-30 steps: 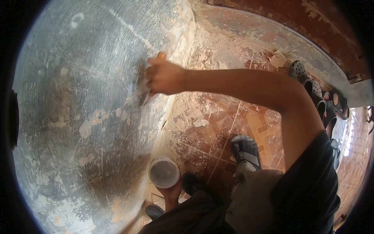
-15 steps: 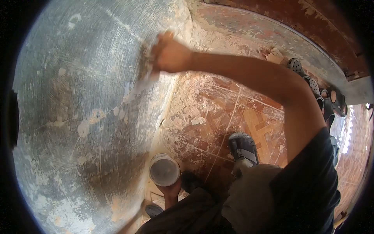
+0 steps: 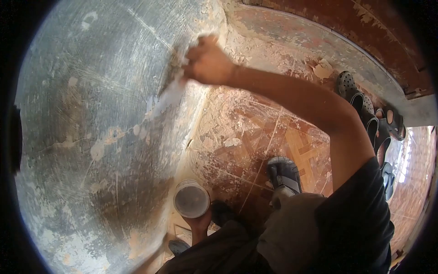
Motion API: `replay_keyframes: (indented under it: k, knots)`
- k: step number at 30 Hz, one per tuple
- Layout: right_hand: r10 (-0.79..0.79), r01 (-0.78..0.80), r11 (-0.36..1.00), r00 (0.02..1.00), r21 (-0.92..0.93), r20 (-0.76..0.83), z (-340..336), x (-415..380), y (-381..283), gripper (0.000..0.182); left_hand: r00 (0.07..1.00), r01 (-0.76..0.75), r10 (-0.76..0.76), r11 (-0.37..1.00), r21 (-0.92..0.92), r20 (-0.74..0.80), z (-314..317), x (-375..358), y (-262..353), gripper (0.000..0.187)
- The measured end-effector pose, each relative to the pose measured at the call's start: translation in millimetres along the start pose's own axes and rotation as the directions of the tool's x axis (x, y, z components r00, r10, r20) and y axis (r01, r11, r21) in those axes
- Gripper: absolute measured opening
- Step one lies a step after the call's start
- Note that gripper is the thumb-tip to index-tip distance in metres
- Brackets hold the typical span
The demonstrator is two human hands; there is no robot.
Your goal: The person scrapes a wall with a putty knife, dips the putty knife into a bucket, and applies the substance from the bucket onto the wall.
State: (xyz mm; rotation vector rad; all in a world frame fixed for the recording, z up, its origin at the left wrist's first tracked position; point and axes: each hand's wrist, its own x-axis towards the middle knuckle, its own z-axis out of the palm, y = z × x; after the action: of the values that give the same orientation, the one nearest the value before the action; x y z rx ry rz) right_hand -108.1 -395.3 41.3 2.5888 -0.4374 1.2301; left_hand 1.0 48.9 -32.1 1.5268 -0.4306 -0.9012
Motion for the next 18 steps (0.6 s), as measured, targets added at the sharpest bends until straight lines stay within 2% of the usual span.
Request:
replay_keyframes:
  k: [1,2,4,5,6,8,10,11,14,15,16,18]
  knots:
    - [-0.073,0.069,0.996,0.994,0.048,0.082,-1.4,0.6,-18.4,0.017,1.000,0.030,-0.030,0.998,-0.063,0.008,4.3,1.2,0.7,0.050]
    - [-0.145,0.130,0.986,0.976,0.104,0.162,-0.5,3.4,-33.3,0.015,0.999,0.002,-0.002,1.000,0.006,0.035,5.2,0.9,-0.4,0.045]
    - [-0.186,0.189,0.982,0.973,-0.009,0.133,19.8,19.2,-45.6,0.012,0.993,0.112,-0.102,0.971,-0.211,0.056,2.0,3.8,-5.8,0.044]
    - [-0.135,0.131,0.988,0.990,-0.077,-0.050,26.8,42.9,-40.3,0.006,0.971,0.237,-0.226,0.846,-0.477,0.081,-4.0,5.8,-12.7,0.046]
    - [-0.106,0.114,0.990,0.990,-0.081,0.097,9.8,56.3,-31.8,0.006,0.932,0.331,-0.335,0.635,-0.698,0.138,-9.6,5.9,-15.6,0.048]
    - [-0.078,0.078,0.997,0.992,-0.007,-0.096,7.4,59.0,0.0,0.013,0.950,0.282,-0.302,0.736,-0.616,0.074,-10.1,2.9,-4.4,0.047]
    - [0.138,-0.124,0.983,0.985,-0.132,0.101,-22.4,49.2,23.1,0.022,0.961,0.264,-0.265,0.800,-0.538,0.078,-8.4,0.5,-7.5,0.049]
    - [0.138,-0.139,0.980,0.990,-0.146,-0.012,-29.2,40.7,28.9,0.023,0.963,0.266,-0.246,0.828,-0.493,0.107,-15.7,2.9,-11.4,0.060]
    - [0.084,-0.079,0.985,0.996,-0.151,0.029,-33.7,21.4,6.7,0.019,0.977,0.214,-0.189,0.894,-0.394,0.101,-9.5,4.9,-8.2,0.052]
    - [-0.015,0.017,0.998,0.999,-0.059,0.029,-19.2,15.7,-8.1,0.014,0.966,0.257,-0.241,0.843,-0.472,0.096,-14.1,8.5,-19.0,0.049]
    - [-0.033,0.019,0.996,0.986,0.084,0.165,-17.2,17.7,-28.6,0.011,0.951,0.295,-0.295,0.781,-0.550,0.091,-12.6,8.4,-20.3,0.051]
    - [-0.201,0.190,0.976,0.975,0.106,0.099,-3.6,34.7,-47.7,0.014,0.905,0.409,-0.354,0.569,-0.714,0.237,-6.9,4.8,-10.0,0.056]
